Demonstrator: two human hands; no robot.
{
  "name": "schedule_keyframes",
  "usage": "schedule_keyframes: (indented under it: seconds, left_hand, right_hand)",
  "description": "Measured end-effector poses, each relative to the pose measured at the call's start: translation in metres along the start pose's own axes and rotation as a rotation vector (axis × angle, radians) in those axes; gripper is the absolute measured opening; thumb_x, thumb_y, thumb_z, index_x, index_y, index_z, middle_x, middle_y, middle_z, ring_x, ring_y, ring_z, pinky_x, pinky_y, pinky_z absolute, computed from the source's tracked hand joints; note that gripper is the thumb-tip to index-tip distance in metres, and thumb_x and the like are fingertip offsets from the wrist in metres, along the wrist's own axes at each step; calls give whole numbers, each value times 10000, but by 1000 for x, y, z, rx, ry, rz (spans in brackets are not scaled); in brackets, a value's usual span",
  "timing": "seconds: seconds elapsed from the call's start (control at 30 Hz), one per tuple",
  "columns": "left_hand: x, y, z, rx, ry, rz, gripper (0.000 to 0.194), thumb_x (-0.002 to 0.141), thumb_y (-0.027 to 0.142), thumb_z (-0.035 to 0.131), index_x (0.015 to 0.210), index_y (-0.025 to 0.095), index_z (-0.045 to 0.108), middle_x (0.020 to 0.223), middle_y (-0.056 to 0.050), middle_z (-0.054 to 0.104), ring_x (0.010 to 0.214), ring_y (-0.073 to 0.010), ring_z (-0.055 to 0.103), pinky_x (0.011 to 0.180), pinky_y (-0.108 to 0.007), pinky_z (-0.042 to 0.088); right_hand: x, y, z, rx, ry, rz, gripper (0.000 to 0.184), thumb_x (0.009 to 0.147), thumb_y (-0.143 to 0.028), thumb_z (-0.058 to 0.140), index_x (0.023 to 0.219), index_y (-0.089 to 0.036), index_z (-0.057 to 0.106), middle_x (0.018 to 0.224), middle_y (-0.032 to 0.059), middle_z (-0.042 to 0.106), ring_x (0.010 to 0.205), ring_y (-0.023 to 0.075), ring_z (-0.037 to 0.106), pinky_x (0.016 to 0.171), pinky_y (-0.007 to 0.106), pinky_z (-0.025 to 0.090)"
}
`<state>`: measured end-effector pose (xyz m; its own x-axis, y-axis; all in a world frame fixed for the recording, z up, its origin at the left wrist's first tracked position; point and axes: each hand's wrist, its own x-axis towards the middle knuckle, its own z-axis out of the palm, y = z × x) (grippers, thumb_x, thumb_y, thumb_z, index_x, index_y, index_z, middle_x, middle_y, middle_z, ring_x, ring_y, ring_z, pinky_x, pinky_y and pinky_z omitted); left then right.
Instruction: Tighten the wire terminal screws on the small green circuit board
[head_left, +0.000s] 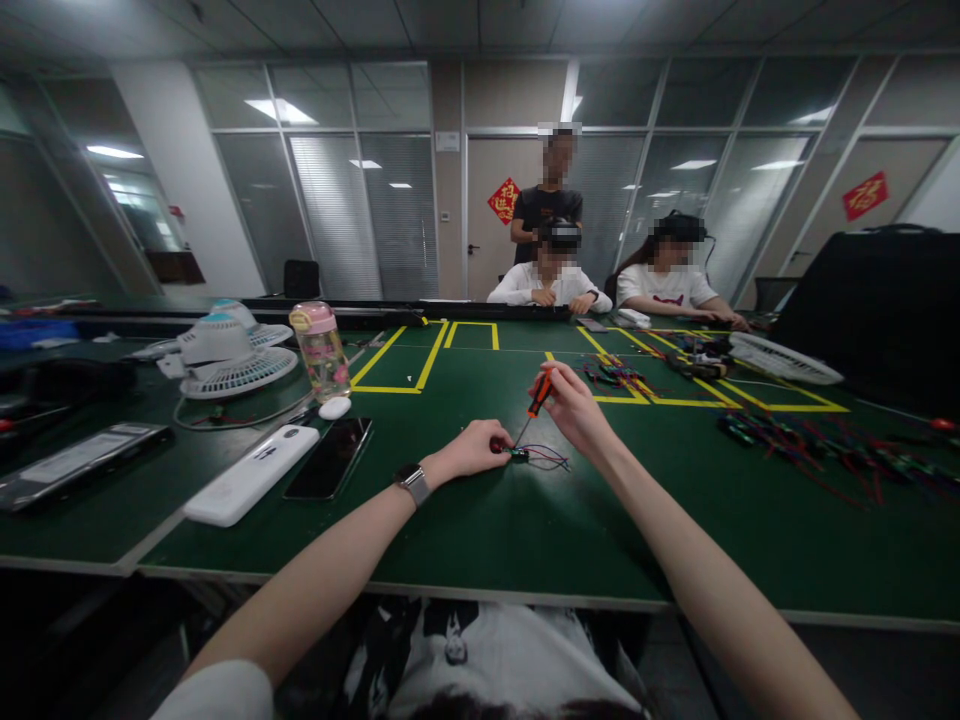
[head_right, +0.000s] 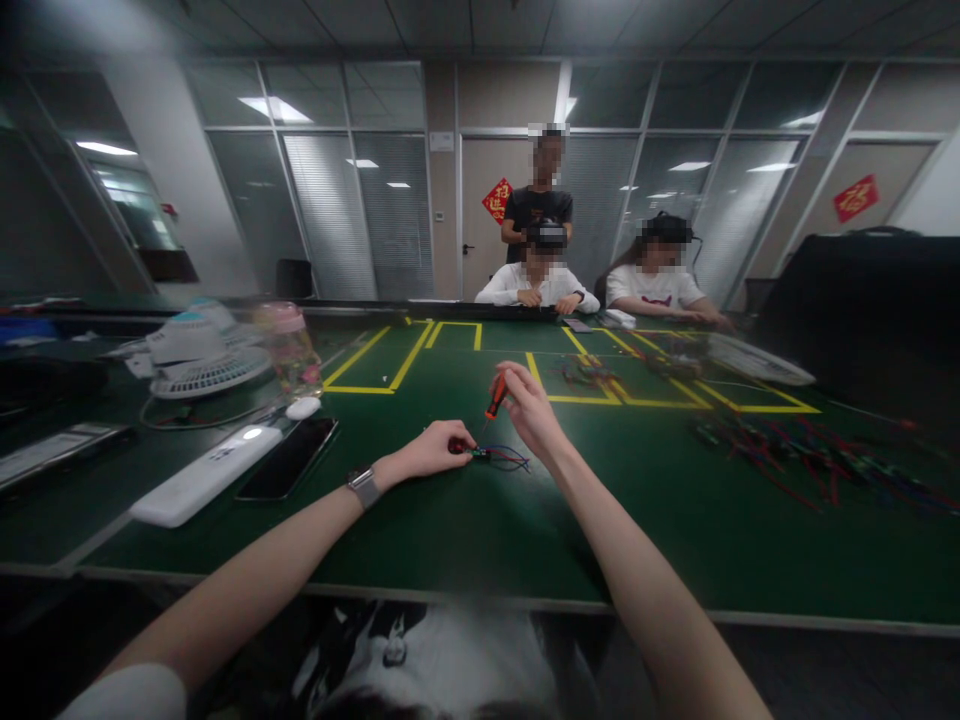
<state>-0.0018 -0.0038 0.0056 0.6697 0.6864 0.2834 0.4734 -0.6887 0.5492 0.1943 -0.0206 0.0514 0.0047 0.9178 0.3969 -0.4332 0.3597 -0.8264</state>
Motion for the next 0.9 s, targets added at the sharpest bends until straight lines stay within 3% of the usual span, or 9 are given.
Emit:
schedule_keyframes:
  seconds: [0.1, 0.23, 0.43, 0.63, 0.8, 0.9]
  left_hand:
    - [0, -1, 0, -6, 4, 2, 146, 799, 188, 684, 925, 150, 747, 896, -42, 655, 765, -153, 609, 711, -257, 481]
    - [0, 0, 0, -8, -8, -11, 150, 800, 191, 682, 932, 149, 742, 917, -44, 653, 777, -151, 608, 710, -252, 481]
    - [0, 2, -1, 7, -9, -17, 153, 798, 185, 679, 930, 147, 745, 909, -43, 648, 771, -148, 606, 712, -245, 477]
    - [0, 1, 0, -3, -5, -17, 151, 791, 186, 683, 924, 144, 741, 895, -41, 653, 759, -145, 603, 707, -246, 475]
    - [0, 0, 0, -5, -20, -22, 153, 804, 207, 676, 931, 149, 740, 912, -45, 653, 779, -151, 607, 716, -253, 477]
    - [0, 0, -1, -3, -26, -34, 161, 803, 210, 675, 941, 156, 739, 926, -44, 650, 794, -155, 608, 722, -255, 478]
  right_hand:
    - [-1, -1, 0, 9, -10, 12, 350, 697, -489, 805, 967, -297, 691, 831, -15, 695, 801, 160, 646, 798, 325, 522]
    - [-1, 0, 1, 24, -9, 7, 302, 716, -495, 789, 913, -296, 675, 828, -17, 694, 787, 160, 646, 804, 335, 530]
    - [0, 0, 1, 25, 19, -14, 306, 633, -441, 858, 844, -294, 693, 795, -36, 656, 740, 136, 593, 829, 329, 540]
    - [-2, -2, 3, 65, -13, 31, 374, 667, -452, 834, 986, -302, 709, 826, -25, 688, 785, 142, 632, 819, 322, 522]
    - [-1, 1, 2, 65, -17, 16, 268, 721, -467, 788, 897, -298, 679, 832, -21, 690, 790, 154, 640, 815, 337, 522]
    - [0, 2, 1, 58, 16, -8, 269, 684, -449, 817, 855, -290, 683, 831, -27, 670, 777, 150, 623, 830, 343, 529]
